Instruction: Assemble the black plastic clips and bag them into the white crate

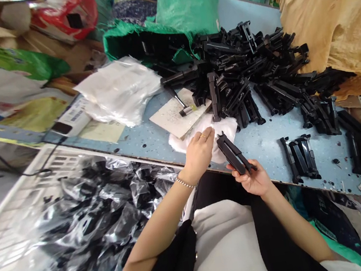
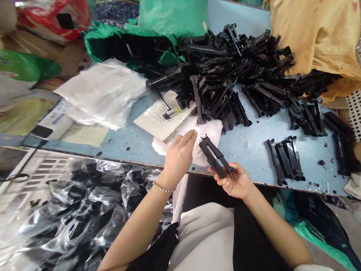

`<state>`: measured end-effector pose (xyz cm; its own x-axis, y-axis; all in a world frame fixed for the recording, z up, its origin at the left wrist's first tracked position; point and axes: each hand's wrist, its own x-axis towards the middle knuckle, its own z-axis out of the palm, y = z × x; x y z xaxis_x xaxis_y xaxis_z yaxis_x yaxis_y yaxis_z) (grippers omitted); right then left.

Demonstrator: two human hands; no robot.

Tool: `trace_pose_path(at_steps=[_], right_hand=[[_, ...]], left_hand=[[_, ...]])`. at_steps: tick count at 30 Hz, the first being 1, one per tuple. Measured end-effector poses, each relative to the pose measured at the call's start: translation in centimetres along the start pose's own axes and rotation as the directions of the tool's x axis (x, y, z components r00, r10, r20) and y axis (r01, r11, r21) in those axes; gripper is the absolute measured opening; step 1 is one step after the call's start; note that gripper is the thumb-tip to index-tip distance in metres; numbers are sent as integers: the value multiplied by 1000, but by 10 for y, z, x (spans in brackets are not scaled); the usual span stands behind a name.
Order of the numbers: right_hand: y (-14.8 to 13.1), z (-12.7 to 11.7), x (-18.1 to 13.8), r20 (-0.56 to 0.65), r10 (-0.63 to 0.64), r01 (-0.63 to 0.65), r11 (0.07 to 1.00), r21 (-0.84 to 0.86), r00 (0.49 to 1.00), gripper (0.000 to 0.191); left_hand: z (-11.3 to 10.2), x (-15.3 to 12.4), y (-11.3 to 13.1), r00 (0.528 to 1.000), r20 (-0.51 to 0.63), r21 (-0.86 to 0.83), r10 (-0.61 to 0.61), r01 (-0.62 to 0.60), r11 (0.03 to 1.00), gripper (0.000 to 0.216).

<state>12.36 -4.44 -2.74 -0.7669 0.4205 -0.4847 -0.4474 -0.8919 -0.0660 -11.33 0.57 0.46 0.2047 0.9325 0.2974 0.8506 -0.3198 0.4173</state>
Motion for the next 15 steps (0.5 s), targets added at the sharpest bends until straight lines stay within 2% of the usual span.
trace_pose_path(at_steps=[2,4,6,8,9,10,12,14,15], right_hand=[[-1,1,4,17,-21,22,999,-46,1000,49],[-2,6,5,-6,-123,120,974,-195,992,41],[0,15,3,-48,-326,275,860,-430,944,31],[9,28,-2,-57,-491,362,710,-605,869,22],[15,35,-7,-51,-550,373,629,-682,834,21],[23,43,-13,-32,-591,365,539,-759,806,28],[37,58,-28,63,-614,312,307,-899,786,55],[45,68,-45,194,-490,278,103,-955,850,68],[44,69,-54,245,-399,289,55,-956,884,67]], left_hand=[[-9,-9,12,994,32,43,104,-105,994,48],[-16,-24,29,966,50,-28,252,-251,968,51],[-18,-42,45,915,52,-157,400,-388,908,55],[-15,-59,59,871,55,-261,488,-459,849,60],[-14,-65,63,867,54,-287,496,-462,839,62],[-14,-70,67,874,42,-300,485,-452,840,63],[-22,-78,69,908,-17,-320,419,-402,858,61],[-48,-90,61,957,-78,-364,280,-288,886,51],[-67,-99,52,978,-69,-385,195,-207,899,44]])
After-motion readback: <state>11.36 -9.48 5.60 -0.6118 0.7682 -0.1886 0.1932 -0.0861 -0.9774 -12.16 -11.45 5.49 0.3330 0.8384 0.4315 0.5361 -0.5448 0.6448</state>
